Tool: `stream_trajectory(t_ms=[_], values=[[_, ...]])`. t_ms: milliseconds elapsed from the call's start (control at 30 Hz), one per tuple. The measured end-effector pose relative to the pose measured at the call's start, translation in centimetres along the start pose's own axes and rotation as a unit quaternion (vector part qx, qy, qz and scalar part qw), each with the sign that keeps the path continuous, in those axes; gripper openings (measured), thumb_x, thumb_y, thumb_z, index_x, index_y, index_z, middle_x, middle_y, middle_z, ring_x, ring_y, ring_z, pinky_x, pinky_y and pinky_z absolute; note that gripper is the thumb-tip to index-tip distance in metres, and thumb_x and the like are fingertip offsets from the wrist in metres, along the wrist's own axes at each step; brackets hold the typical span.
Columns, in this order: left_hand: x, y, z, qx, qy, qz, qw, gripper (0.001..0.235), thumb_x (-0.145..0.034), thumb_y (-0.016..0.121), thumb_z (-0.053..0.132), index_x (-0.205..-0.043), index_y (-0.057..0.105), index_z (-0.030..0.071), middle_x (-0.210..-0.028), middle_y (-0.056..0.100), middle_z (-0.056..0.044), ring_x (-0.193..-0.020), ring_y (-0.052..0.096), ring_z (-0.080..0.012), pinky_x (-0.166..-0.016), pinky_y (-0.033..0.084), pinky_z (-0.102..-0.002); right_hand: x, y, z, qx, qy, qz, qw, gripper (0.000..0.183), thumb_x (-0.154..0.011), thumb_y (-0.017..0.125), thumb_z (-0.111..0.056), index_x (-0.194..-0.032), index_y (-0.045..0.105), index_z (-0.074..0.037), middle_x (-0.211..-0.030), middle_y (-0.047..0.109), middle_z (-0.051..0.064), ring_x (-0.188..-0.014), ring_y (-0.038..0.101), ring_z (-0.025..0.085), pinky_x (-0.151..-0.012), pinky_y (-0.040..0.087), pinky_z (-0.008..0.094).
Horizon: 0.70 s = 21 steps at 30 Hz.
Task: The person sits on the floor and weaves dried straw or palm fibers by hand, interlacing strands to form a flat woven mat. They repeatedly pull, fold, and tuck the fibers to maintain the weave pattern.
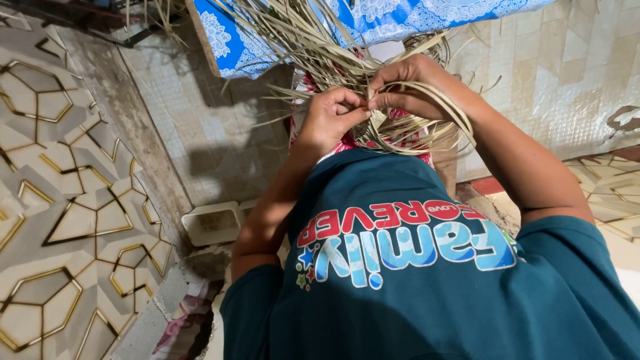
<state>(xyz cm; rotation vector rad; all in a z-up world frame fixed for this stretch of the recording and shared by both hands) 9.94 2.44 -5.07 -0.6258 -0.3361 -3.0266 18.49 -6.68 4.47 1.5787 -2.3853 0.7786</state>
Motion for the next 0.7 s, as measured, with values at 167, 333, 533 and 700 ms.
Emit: stream_trajectory(t_ms=[167,333,533,700], values=[[3.3,0.6,7.3,-0.073,-0.016,-0.003,0.997,0.021,-0.098,0.064,0.018,-0.096,0.078,0.003,-0.085,0.073,-0.002,-0.077,0.06,-0.0095,-0.076,0.047,-0.027,-0.2,0.2,-0.5,-0.013,-0.024,-0.001,1.0,0.013,-0.097,0.073,-0.021,-0.102,0.075,-0.01,-0.093,0.077,0.003,-0.082,0.071,0.013,-0.076,0.055,0.028],[3.4,0.7,4.7,-0.082,-0.006,0.05,0.995,0.025,-0.092,0.069,0.024,-0.104,0.079,0.006,-0.101,0.079,-0.008,-0.097,0.07,-0.0175,-0.092,0.052,-0.032,0.0,1.0,-0.1,0.041,-0.087,0.024,0.995,0.006,-0.1,0.071,-0.011,-0.1,0.071,-0.005,-0.09,0.076,0.007,-0.077,0.075,0.016,-0.068,0.06,0.024],[2.9,0.8,2.4,-0.083,0.044,0.094,0.991,0.014,-0.089,0.073,0.016,-0.099,0.08,0.009,-0.096,0.076,-0.008,-0.096,0.069,-0.0165,-0.093,0.053,-0.034,4.8,1.7,-3.5,0.177,-0.207,0.167,0.948,0.008,-0.102,0.07,-0.01,-0.098,0.073,-0.003,-0.099,0.069,0.014,-0.09,0.064,0.03,-0.084,0.055,0.04],[3.2,0.2,1.1,-0.083,0.083,0.127,0.985,0.015,-0.087,0.076,0.009,-0.1,0.083,0.01,-0.089,0.074,-0.01,-0.102,0.068,-0.0201,-0.097,0.051,-0.033,7.6,3.9,-1.8,0.301,-0.283,0.282,0.866,0.008,-0.101,0.075,-0.016,-0.099,0.077,-0.009,-0.11,0.066,0.015,-0.091,0.057,0.033,-0.087,0.049,0.047]])
Point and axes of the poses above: each hand's wrist, its own x-axis away from the middle knuckle, its own y-axis out of the palm, z = x × y, the point moved 9 cm from there along -x, towards the middle knuckle
